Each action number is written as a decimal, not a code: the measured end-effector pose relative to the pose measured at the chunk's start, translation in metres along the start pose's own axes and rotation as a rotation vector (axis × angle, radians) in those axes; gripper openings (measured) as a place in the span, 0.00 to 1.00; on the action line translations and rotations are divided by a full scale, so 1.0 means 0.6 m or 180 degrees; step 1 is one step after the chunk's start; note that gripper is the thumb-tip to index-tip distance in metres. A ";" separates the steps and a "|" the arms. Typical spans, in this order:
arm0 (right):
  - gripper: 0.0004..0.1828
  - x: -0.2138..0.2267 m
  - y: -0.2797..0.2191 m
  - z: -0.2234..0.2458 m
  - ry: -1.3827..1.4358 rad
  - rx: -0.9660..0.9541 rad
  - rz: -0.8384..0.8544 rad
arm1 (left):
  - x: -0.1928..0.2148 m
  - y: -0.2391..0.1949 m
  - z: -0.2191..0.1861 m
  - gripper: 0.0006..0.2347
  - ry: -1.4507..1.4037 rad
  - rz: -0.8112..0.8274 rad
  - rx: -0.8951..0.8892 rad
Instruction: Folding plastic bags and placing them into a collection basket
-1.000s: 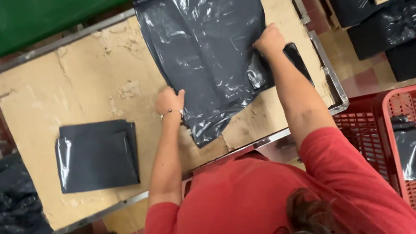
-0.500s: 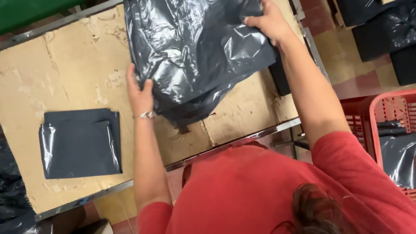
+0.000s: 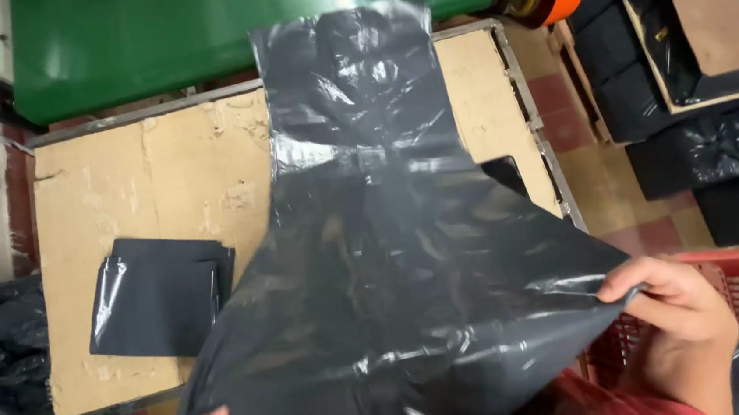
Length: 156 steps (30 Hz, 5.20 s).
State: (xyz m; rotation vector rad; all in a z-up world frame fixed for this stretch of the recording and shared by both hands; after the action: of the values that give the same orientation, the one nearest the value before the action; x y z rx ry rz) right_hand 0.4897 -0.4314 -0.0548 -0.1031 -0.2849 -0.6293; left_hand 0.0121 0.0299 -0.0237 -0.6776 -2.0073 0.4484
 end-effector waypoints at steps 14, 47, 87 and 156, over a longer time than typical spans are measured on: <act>0.22 -0.069 0.678 -0.264 0.0905 -0.0920 -0.1258 | -0.167 0.579 -0.358 0.28 -0.2195 0.0646 -0.1381; 0.23 -0.281 0.269 -0.320 -0.2159 -0.1561 -0.1371 | -0.414 0.538 -0.083 0.07 -0.1596 0.0266 -0.1215; 0.19 -0.307 0.200 -0.330 -0.1927 -0.1358 -0.0993 | -0.398 0.470 0.075 0.06 -0.0423 -0.0496 -0.1259; 0.40 -0.450 0.717 -0.167 -0.1677 0.0578 0.0581 | -0.383 0.709 -0.331 0.33 0.2560 -0.0246 -0.2321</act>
State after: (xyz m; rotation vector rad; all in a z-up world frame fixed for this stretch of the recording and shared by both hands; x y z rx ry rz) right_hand 0.5600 0.0496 -0.2339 -0.1180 -0.8304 -0.3836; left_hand 0.3978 0.2265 -0.3163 -1.0072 -1.3645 -0.5747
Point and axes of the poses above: each hand's wrist, its own y-axis towards the middle knuckle, its own x-axis out of the back of the hand, z = x × y, the point moved 4 cm from there along y, towards the middle knuckle, and after that the axes turned 3 degrees about -z, right-handed, at the moved point
